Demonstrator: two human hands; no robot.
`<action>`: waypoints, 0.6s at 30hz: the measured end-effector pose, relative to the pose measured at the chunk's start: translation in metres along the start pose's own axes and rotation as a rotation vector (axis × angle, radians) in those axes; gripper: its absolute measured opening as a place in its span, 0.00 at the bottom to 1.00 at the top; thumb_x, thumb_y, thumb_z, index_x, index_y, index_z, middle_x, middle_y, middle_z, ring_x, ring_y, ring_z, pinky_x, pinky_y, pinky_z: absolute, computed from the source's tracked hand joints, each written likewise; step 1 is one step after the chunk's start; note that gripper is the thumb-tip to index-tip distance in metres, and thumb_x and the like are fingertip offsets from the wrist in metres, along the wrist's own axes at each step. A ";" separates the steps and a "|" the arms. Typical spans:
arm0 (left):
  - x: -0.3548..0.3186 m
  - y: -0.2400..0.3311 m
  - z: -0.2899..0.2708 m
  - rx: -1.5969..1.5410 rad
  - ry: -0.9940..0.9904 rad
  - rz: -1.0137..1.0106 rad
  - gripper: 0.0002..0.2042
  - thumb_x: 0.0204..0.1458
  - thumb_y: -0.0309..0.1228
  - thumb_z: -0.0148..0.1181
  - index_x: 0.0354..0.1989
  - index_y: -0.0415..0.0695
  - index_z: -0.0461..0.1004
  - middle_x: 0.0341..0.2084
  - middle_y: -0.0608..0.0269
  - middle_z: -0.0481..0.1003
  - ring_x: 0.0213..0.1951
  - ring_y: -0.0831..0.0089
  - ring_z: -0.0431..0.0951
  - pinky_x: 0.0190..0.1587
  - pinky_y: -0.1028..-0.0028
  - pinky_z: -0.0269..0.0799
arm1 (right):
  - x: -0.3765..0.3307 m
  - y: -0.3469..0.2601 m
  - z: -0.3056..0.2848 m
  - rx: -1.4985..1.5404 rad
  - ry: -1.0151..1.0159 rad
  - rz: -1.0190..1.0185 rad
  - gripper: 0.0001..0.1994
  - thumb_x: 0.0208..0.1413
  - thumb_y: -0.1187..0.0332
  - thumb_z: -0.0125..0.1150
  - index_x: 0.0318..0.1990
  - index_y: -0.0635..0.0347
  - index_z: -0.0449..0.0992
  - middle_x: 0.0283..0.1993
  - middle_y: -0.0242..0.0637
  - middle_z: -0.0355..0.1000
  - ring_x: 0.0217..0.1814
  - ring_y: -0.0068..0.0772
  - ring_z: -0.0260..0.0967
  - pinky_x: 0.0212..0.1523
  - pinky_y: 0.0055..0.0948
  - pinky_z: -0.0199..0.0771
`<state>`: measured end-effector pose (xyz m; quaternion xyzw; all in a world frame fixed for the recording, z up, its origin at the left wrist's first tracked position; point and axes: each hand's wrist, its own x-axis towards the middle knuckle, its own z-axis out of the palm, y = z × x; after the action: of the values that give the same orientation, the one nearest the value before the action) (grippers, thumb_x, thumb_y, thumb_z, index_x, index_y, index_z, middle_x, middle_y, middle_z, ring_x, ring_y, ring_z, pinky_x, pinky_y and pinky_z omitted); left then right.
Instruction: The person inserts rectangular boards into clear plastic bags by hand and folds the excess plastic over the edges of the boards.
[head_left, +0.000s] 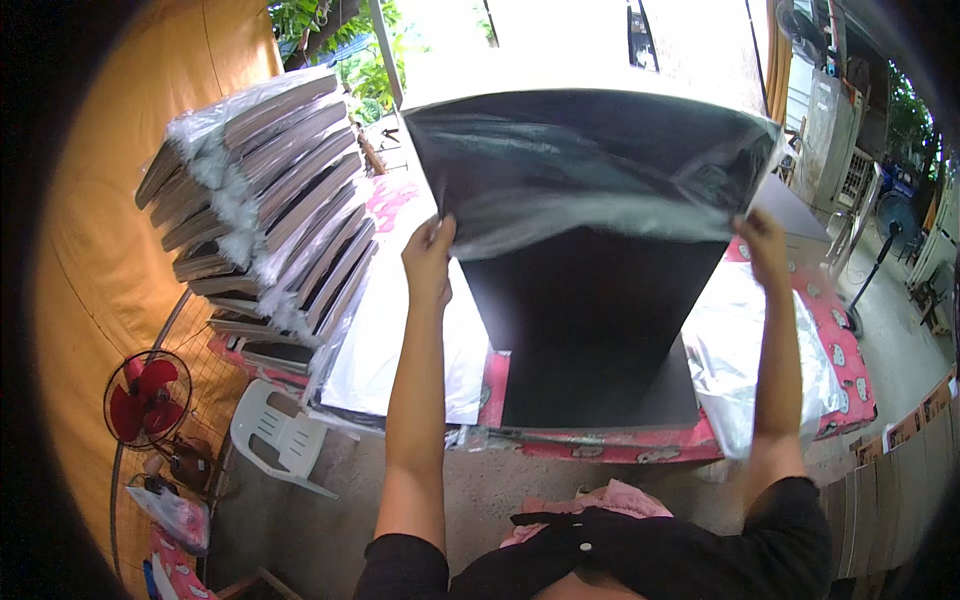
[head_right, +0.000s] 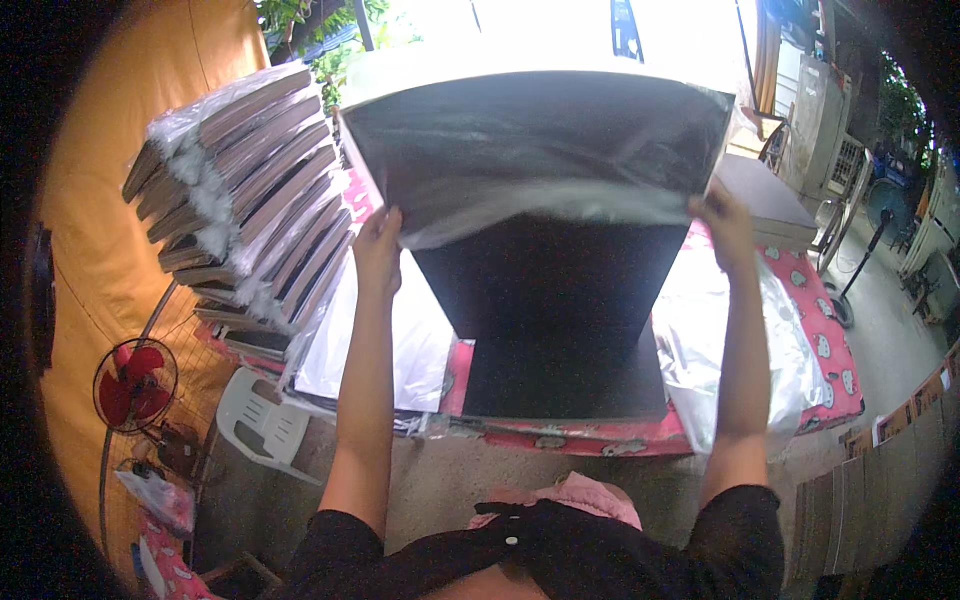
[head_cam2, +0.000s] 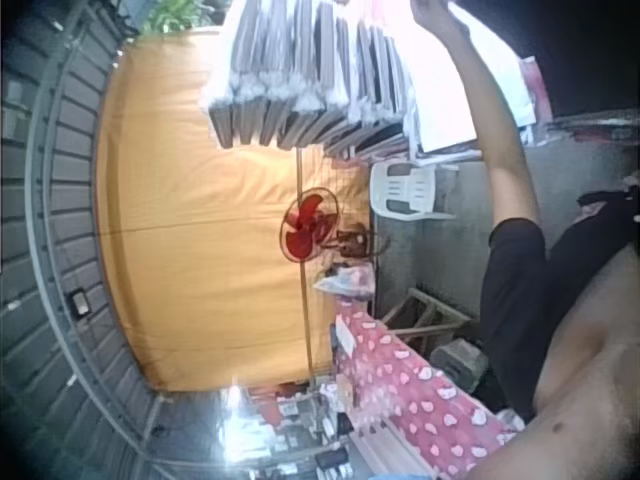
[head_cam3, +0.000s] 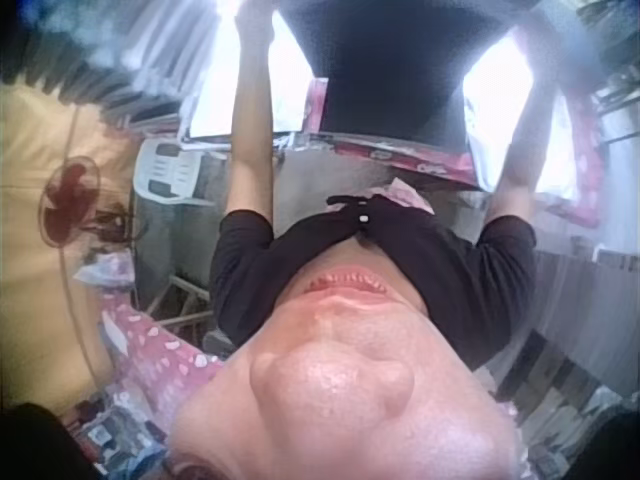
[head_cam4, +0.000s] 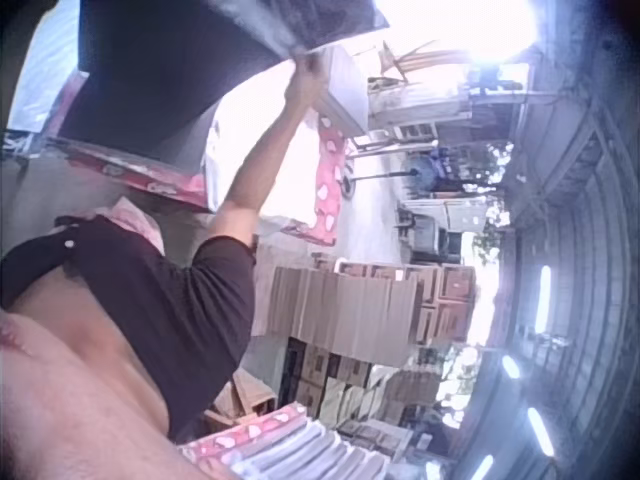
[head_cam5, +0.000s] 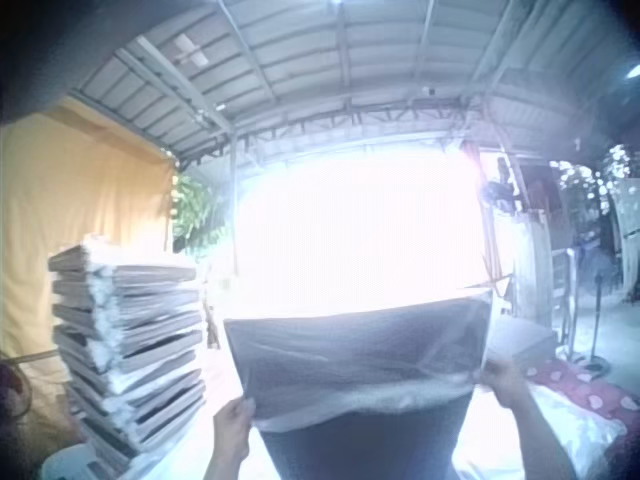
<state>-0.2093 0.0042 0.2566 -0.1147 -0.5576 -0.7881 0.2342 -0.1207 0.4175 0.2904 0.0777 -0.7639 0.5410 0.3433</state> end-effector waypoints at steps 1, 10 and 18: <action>-0.004 -0.015 -0.002 -0.034 -0.026 -0.066 0.12 0.45 0.29 0.59 0.36 0.34 0.70 0.21 0.71 0.67 0.21 0.88 0.61 0.22 0.87 0.54 | -0.006 0.031 -0.019 0.055 -0.038 0.056 0.09 0.41 0.76 0.59 0.34 0.64 0.72 0.29 0.30 0.69 0.32 0.20 0.64 0.36 0.23 0.64; 0.008 -0.038 0.004 -0.003 -0.240 0.019 0.16 0.43 0.23 0.58 0.42 0.33 0.65 0.37 0.58 0.71 0.37 0.74 0.71 0.42 0.76 0.65 | 0.038 0.033 -0.005 0.183 0.038 -0.096 0.10 0.43 0.72 0.59 0.35 0.66 0.72 0.30 0.33 0.70 0.34 0.23 0.66 0.39 0.23 0.65; -0.006 -0.124 -0.023 0.113 -0.024 -0.203 0.20 0.44 0.27 0.59 0.44 0.30 0.63 0.35 0.57 0.71 0.37 0.75 0.69 0.40 0.77 0.64 | -0.024 0.175 0.022 0.164 0.092 0.257 0.15 0.42 0.75 0.58 0.41 0.65 0.70 0.26 0.36 0.71 0.29 0.20 0.67 0.31 0.20 0.66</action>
<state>-0.2639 0.0172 0.1432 -0.0537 -0.6128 -0.7735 0.1524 -0.1982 0.4630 0.1369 -0.0178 -0.7041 0.6442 0.2981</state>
